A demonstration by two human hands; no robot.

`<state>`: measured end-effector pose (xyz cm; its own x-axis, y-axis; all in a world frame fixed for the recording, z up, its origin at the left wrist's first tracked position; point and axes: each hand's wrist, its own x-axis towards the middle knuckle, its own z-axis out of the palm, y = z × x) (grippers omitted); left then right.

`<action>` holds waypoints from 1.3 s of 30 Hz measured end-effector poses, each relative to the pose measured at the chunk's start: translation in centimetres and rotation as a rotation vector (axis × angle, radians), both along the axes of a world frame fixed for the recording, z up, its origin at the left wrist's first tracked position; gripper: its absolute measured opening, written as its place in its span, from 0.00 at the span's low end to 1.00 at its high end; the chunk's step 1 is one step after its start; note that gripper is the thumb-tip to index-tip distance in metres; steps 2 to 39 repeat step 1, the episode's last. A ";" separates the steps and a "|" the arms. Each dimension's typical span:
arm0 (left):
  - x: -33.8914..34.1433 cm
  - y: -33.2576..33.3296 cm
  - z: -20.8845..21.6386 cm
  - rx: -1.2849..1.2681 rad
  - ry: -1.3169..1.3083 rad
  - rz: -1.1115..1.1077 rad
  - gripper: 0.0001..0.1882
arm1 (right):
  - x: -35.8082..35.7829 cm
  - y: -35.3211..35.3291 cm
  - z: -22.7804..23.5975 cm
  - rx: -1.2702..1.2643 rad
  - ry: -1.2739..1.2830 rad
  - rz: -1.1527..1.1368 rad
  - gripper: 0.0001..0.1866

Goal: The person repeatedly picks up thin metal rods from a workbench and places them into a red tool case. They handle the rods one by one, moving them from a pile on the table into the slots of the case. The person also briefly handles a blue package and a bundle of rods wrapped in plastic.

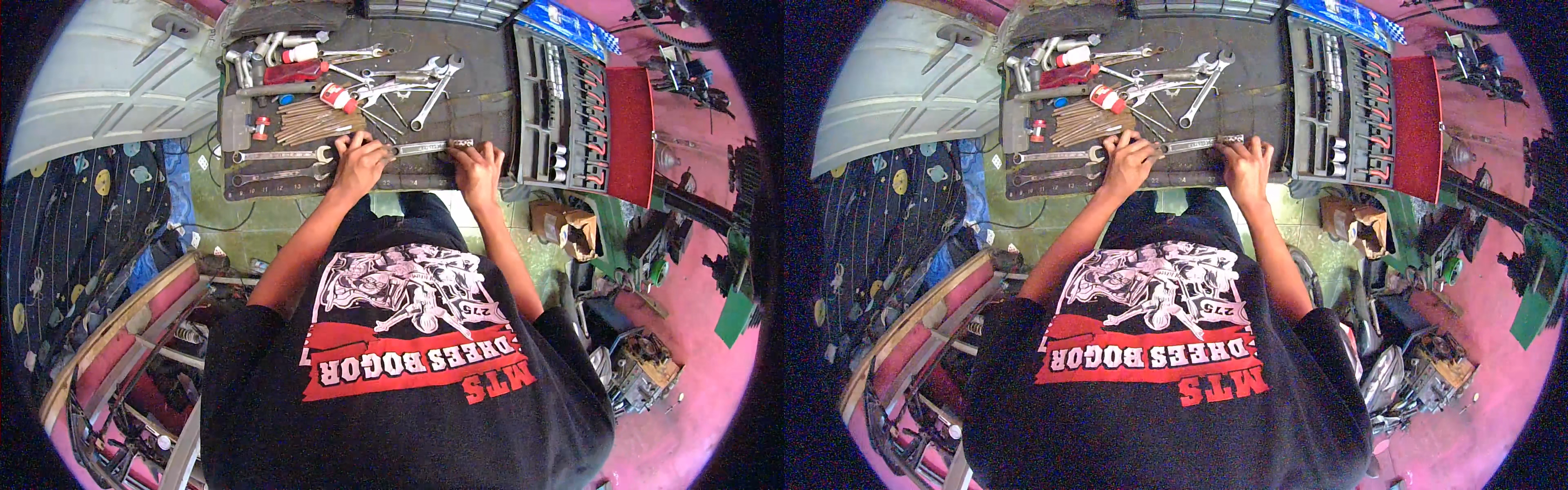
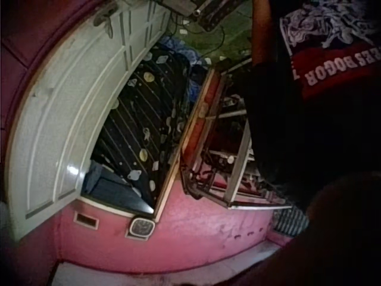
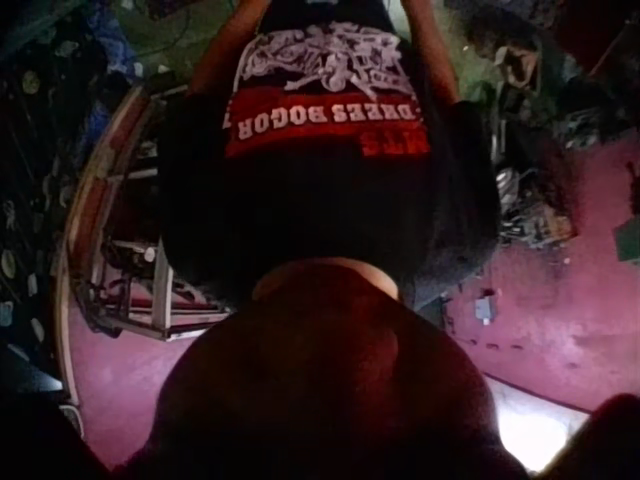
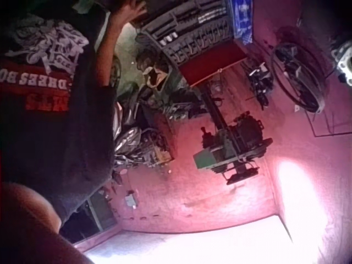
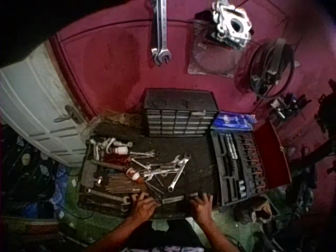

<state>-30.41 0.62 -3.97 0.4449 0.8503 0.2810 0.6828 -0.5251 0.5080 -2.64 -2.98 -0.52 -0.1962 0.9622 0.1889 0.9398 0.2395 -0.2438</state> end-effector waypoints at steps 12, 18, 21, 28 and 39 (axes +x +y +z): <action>0.0 0.0 0.0 -0.006 -0.014 -0.004 0.09 | -0.3 0.1 -0.2 0.035 0.037 0.006 0.21; 0.0 0.0 0.0 -0.006 -0.014 -0.004 0.09 | -0.3 0.1 -0.2 0.035 0.037 0.006 0.21; 0.0 0.0 0.0 -0.006 -0.014 -0.004 0.09 | -0.3 0.1 -0.2 0.035 0.037 0.006 0.21; 0.0 0.0 0.0 -0.006 -0.014 -0.004 0.09 | -0.3 0.1 -0.2 0.035 0.037 0.006 0.21; 0.0 0.0 0.0 -0.006 -0.014 -0.004 0.09 | -0.3 0.1 -0.2 0.035 0.037 0.006 0.21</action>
